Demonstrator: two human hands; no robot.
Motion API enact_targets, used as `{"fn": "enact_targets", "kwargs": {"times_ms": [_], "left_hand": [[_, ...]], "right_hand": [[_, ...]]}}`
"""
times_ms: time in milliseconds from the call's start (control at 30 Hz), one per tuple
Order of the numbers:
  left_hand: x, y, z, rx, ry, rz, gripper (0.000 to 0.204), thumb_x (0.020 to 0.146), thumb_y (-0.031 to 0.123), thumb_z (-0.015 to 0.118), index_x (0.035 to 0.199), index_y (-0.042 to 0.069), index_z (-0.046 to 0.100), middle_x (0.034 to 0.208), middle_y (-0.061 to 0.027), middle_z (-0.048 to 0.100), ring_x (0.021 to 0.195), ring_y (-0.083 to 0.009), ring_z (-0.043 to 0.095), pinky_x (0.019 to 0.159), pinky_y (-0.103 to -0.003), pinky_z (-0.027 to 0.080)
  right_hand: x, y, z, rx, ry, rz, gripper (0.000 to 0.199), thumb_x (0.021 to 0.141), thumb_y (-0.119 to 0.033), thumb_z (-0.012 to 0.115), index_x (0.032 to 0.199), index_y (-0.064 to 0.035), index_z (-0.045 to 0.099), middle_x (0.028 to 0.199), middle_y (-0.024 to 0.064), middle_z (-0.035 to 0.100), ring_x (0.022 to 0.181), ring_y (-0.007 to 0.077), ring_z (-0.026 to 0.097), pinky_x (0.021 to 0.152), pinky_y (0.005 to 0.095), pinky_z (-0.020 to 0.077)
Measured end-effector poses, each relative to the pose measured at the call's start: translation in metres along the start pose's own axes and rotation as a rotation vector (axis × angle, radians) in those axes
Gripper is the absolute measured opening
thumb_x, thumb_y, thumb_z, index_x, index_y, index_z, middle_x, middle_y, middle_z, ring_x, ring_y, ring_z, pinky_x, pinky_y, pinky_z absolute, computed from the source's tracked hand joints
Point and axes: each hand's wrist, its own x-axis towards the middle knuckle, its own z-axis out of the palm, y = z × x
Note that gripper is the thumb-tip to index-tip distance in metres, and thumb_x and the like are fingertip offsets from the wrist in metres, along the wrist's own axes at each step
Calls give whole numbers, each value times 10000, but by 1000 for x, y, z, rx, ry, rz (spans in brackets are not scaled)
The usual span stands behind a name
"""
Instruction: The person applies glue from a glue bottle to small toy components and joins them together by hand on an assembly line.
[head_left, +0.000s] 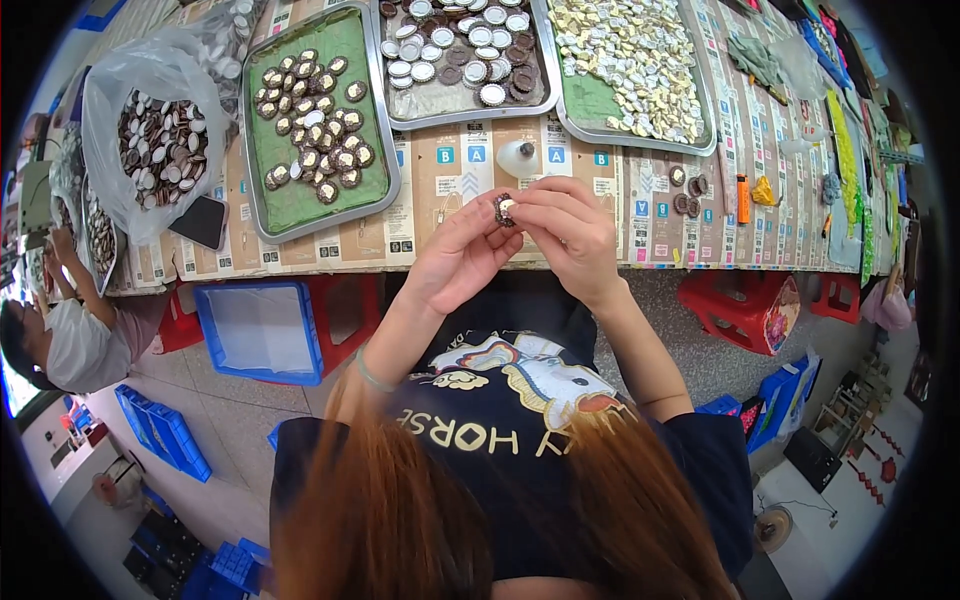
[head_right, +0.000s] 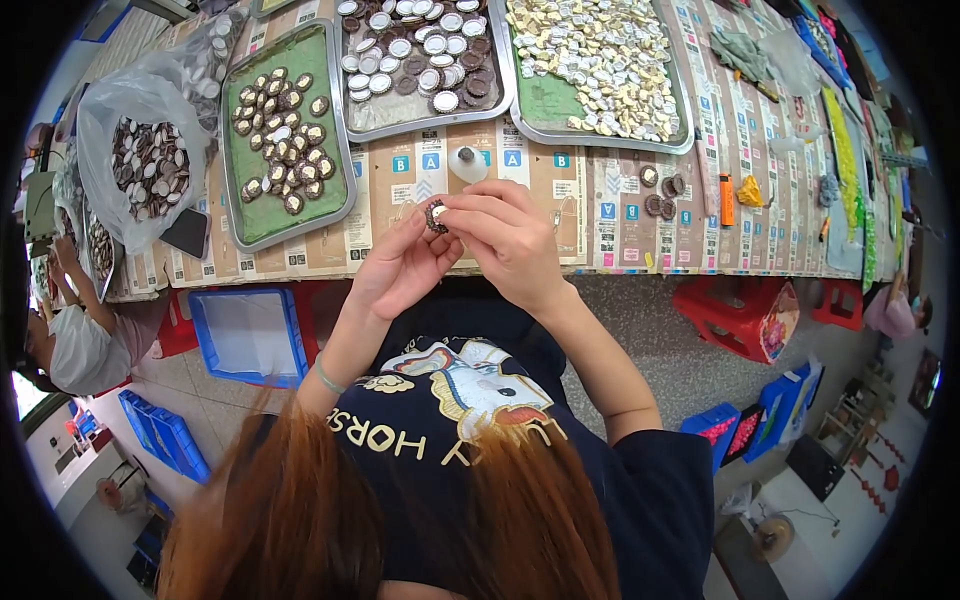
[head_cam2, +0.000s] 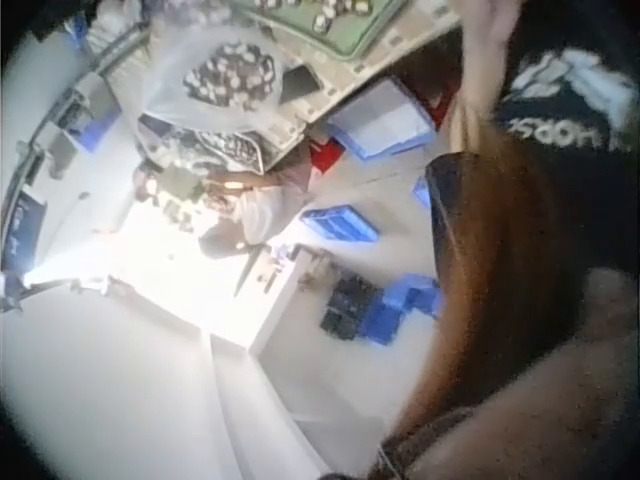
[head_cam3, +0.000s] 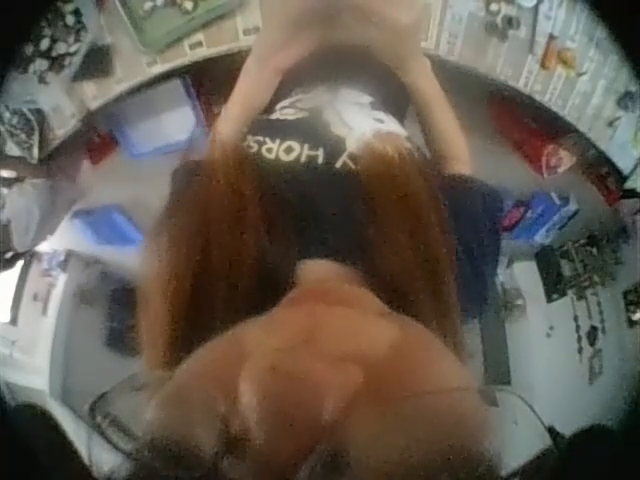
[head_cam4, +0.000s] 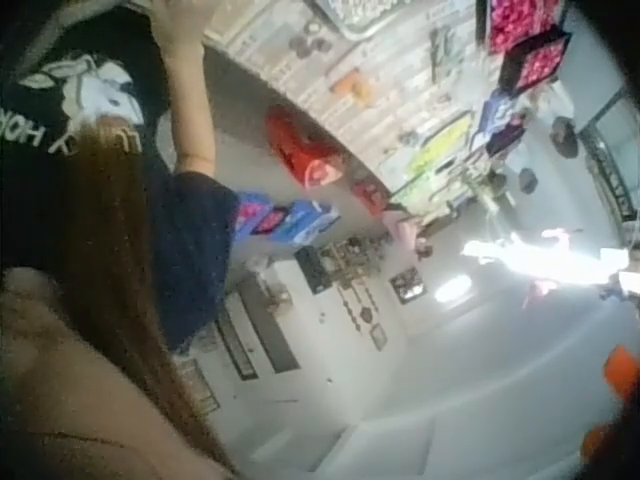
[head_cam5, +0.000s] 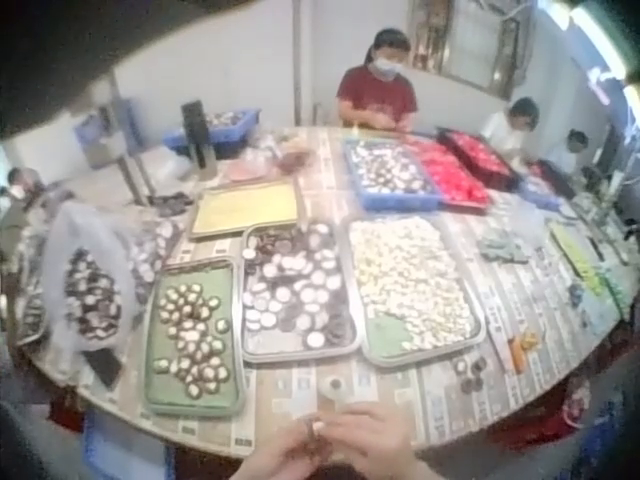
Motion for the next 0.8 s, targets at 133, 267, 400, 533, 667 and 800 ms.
{"fn": "enact_targets", "kwargs": {"times_ms": [133,267,400,533,667,800], "left_hand": [[-1,0,2,-11,11,8,333,861,189,457,1141,16,407,982,-48,524,886,-126,508,829,-274,407],[-1,1,-2,-12,-12,22,335,867,183,443,1151,11,398,990,-55,521,913,-134,508,823,-278,413],[-2,4,7,58,12,5,318,865,167,441,1140,9,412,973,-57,533,917,-150,524,810,-289,425],[-1,5,6,216,57,21,287,840,119,464,1107,13,452,968,-59,545,879,-150,539,792,-286,430],[-2,6,7,222,87,8,285,815,84,475,1092,16,473,964,-50,545,858,-140,536,777,-276,426],[-4,6,9,192,67,-13,292,805,88,476,1088,18,486,916,-28,552,834,-119,527,757,-264,418]], "right_hand": [[0,-3,2,16,6,-12,185,633,-7,591,812,-43,620,894,61,599,861,221,536,741,316,437],[0,-8,3,106,-22,26,234,637,-7,605,869,-36,601,951,97,568,877,247,527,753,324,428],[-4,-4,3,191,-44,99,303,643,6,609,942,-26,568,969,122,546,886,265,521,756,329,426],[-2,-10,1,190,-55,154,390,647,14,600,1027,-20,519,974,132,538,899,273,514,765,335,420],[-2,-15,2,225,-55,168,483,649,13,598,1108,-14,451,970,133,534,909,279,506,780,339,412],[-2,-19,1,240,-66,186,491,654,0,606,1116,-12,442,962,133,534,914,272,506,790,337,405]]}}
